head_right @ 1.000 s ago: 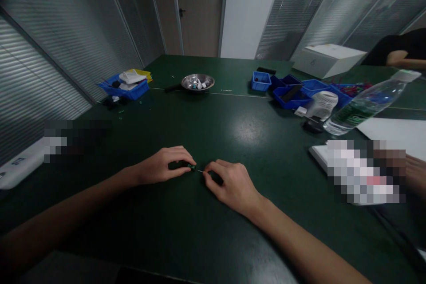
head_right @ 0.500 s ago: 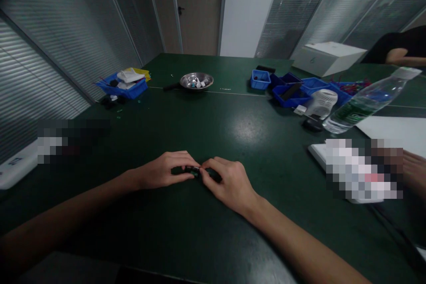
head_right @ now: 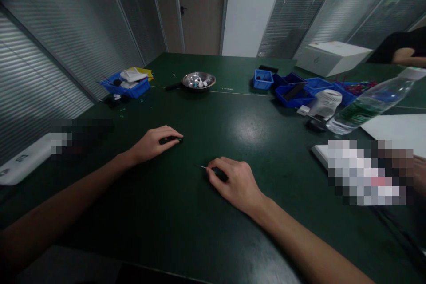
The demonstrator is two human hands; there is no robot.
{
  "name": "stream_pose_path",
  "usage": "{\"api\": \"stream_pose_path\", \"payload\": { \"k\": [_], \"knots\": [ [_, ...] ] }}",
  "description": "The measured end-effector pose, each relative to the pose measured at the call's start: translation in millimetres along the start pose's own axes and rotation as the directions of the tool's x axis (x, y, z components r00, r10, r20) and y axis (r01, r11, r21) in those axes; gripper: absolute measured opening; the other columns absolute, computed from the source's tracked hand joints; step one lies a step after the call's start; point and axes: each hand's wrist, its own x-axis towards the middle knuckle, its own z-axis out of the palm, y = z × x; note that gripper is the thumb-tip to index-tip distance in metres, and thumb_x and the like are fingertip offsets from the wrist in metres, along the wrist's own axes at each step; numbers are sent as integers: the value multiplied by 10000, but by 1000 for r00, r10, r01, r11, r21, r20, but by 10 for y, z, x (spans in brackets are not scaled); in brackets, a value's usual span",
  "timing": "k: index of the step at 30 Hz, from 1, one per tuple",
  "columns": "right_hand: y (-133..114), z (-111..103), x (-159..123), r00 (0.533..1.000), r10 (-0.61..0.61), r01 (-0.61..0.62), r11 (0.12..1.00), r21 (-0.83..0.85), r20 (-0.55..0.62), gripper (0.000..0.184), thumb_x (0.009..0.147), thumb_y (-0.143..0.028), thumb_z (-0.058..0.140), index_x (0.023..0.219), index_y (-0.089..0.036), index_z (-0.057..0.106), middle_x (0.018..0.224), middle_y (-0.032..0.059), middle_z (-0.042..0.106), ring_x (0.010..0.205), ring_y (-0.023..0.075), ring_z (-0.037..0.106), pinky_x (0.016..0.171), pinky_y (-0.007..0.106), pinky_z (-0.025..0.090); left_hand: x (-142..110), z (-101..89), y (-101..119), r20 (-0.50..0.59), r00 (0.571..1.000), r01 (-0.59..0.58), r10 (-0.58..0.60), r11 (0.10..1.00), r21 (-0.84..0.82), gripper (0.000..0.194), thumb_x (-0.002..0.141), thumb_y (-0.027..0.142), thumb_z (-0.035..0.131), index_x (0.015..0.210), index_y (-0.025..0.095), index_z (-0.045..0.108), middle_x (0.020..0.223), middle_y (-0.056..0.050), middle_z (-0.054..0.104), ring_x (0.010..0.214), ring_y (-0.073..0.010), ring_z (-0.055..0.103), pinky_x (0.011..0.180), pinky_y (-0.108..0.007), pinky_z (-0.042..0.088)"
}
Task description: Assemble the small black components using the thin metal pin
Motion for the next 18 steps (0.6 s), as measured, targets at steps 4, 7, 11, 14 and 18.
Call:
{"api": "stream_pose_path", "payload": {
  "k": [4, 7, 11, 14, 18],
  "knots": [
    [14, 4, -6, 1000, -10, 10, 1000, 2, 0, 199, 1017, -305, 539, 996, -209, 712, 899, 30, 729, 687, 139, 655, 652, 262, 489, -49, -267, -473, -146, 978, 177, -152, 967, 181, 304, 1001, 368, 566, 1218, 231, 727, 1193, -73, 707, 962, -224, 649, 847, -369, 518],
    [21, 3, -10, 1000, -13, 13, 1000, 0, 11, 207, 1023, -315, 537, 1012, -212, 716, 912, 33, 733, 698, 141, 658, 655, 263, 493, -142, -470, -831, -277, 932, 305, -232, 916, 260, 317, 964, 380, 584, 1185, 218, 744, 1139, -86, 726, 941, -243, 656, 866, -379, 510],
    [17, -3, -12, 1000, -7, 7, 1000, -10, 16, 209, 1021, -315, 533, 1010, -215, 717, 901, 30, 728, 697, 143, 653, 663, 267, 495, -304, -692, -1198, -455, 830, 473, -322, 839, 270, 311, 912, 364, 608, 1127, 195, 756, 1104, -98, 738, 970, -262, 672, 903, -376, 505],
    [12, -7, -12, 1000, -6, 6, 1000, -8, 28, 213, 1018, -318, 531, 1019, -216, 718, 916, 31, 731, 696, 142, 655, 656, 264, 495, -382, -773, -1331, -549, 733, 594, -402, 772, 227, 303, 892, 355, 608, 1103, 195, 756, 1061, -90, 746, 953, -257, 677, 900, -362, 509],
    [15, -5, -16, 1000, -5, 5, 1000, -10, 26, 209, 1018, -312, 532, 1023, -216, 718, 910, 29, 730, 693, 142, 651, 645, 261, 488, -394, -782, -1340, -564, 711, 618, -420, 755, 217, 378, 880, 345, 600, 1198, 192, 738, 1026, -88, 731, 899, -242, 657, 849, -340, 510]
  ]
}}
